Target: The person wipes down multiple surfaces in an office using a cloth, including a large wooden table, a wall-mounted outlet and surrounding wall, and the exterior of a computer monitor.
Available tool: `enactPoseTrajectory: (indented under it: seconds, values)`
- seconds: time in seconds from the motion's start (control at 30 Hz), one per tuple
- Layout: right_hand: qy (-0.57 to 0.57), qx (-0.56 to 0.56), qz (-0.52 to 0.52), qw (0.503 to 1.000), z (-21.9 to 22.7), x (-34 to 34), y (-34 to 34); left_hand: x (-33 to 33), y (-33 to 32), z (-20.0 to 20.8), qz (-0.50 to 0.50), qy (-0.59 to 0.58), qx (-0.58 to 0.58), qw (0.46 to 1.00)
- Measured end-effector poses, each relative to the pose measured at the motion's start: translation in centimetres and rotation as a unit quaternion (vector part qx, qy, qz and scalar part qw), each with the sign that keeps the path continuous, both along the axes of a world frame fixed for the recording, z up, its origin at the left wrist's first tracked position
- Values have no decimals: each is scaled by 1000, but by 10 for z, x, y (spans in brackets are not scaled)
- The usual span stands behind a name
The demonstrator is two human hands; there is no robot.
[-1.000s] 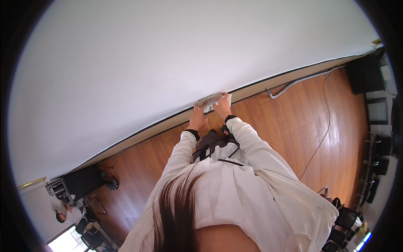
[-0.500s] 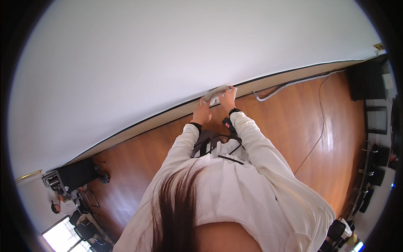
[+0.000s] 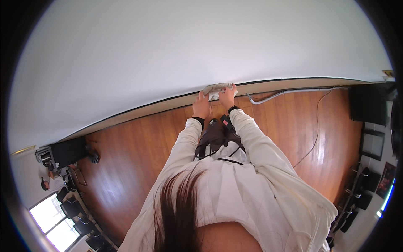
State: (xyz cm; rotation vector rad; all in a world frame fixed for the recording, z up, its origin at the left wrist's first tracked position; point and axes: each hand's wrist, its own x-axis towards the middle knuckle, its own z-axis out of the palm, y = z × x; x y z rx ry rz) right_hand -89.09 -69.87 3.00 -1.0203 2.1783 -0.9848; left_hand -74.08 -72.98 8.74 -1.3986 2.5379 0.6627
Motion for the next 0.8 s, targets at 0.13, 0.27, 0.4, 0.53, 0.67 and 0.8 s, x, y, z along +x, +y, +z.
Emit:
enactPoseTrajectory:
  seconds: [0.13,0.27,0.4,0.53,0.67,0.8]
  values:
    - [2,-8,-14,1000,16,3,1,-9,5,-10,22,9,0,1000]
    - [-22,19,4,1000,2,-19,2,-28,9,-13,16,-20,-2,1000]
    - [-49,13,17,999,-1,-28,4,-44,13,-15,27,-59,-1,998]
    - [-34,-5,14,999,0,-52,12,-72,23,-4,28,-87,-20,996]
    - [7,-15,38,999,-11,-140,40,-156,57,-16,40,-63,-28,997]
    - [-9,-19,33,999,-5,-236,70,-239,79,-13,15,-50,9,999]
